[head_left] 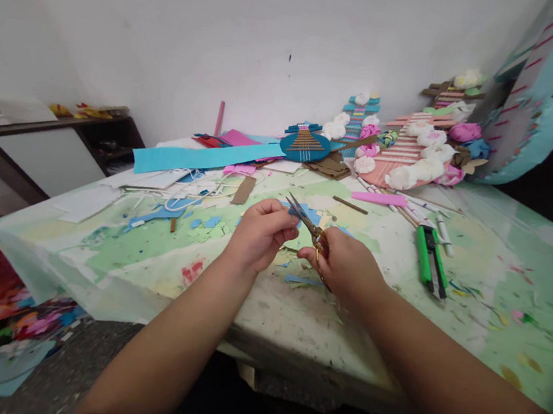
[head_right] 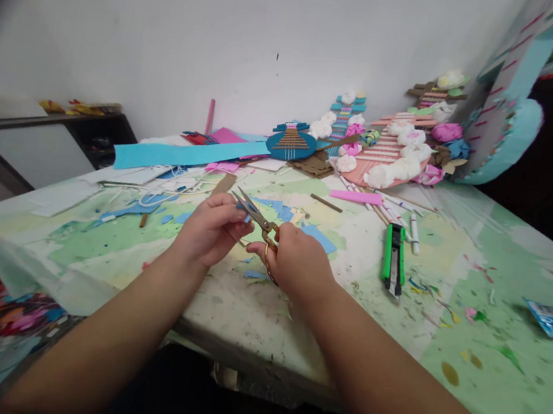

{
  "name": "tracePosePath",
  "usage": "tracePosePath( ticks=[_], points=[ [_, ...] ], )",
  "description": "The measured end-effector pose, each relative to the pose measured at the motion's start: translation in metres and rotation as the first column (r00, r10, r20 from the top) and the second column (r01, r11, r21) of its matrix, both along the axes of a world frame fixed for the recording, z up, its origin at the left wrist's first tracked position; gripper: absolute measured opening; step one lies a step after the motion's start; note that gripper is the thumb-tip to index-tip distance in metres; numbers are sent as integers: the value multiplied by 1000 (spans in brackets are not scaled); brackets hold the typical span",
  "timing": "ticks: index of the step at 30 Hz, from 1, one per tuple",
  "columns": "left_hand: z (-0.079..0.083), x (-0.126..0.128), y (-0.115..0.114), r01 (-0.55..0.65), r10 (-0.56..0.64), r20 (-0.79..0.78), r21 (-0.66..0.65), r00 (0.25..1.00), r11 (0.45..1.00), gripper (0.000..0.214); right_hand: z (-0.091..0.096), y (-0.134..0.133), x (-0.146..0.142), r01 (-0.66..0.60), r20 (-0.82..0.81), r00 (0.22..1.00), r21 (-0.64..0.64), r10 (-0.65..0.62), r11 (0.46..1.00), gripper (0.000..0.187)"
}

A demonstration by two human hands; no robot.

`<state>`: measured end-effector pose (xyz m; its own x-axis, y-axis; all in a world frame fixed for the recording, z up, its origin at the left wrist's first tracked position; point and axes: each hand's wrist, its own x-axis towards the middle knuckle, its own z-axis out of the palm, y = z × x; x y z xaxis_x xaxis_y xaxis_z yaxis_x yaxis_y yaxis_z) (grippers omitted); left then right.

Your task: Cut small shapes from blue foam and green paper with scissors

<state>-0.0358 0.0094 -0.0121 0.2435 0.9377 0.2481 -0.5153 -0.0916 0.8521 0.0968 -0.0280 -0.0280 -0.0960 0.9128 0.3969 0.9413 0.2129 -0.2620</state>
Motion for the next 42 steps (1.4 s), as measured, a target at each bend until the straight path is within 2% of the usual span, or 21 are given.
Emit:
tracePosePath(
  ticks=[6, 11, 16, 18, 19, 21, 23, 24, 26, 31, 34, 39, 42],
  points=[
    [4, -9, 4, 35, -36, -67, -14, 997, 999, 21, -1, 1, 1, 9, 84, 996, 28, -11, 1000, 40],
    [7, -12, 7, 83, -84, -95, -21, 992, 996, 16, -2, 4, 3, -22, 92, 996, 70, 15, 997, 40],
    [5, -12, 9, 49, -53, -152, -32, 987, 998, 13, 1, 6, 7, -14, -26, 1000, 39, 15, 999, 35],
    [2, -9, 9, -43, 44, -244, 11, 969, 999, 12, 1, 7, 7, -27, -166, 986, 6, 28, 1000, 37],
    [0, -7, 9, -106, 119, -311, 56, 943, 993, 13, 0, 7, 7, -53, -274, 961, -15, 47, 998, 39],
    [-4, -2, 8, -198, 253, -444, 168, 859, 966, 16, -2, 8, 5, -127, -508, 856, -32, 94, 991, 39],
    [-7, 3, 5, -194, 308, -542, 259, 782, 946, 16, -3, 7, 4, -187, -660, 737, 4, 143, 982, 35],
    [-8, 5, 4, -170, 314, -575, 291, 756, 942, 16, -4, 7, 3, -196, -689, 707, 31, 163, 980, 33],
    [-10, 7, 2, -125, 332, -624, 351, 708, 928, 14, -3, 5, 3, -175, -681, 710, 76, 180, 982, 30],
    [-10, 5, 1, -154, 524, -675, 529, 518, 834, 13, 0, 1, 3, -146, -601, 774, 134, 197, 980, 23],
    [-10, 5, 1, -73, 530, -728, 558, 435, 826, 12, -1, 2, 5, -134, -584, 790, 132, 186, 982, 23],
    [-9, 6, -3, 1, 566, -738, 609, 368, 793, 15, -4, 5, 7, -77, -639, 757, 122, 138, 990, 26],
    [-8, 6, -5, 59, 546, -738, 614, 395, 787, 19, -4, 6, 7, -91, -656, 740, 126, 152, 988, 27]
  ],
)
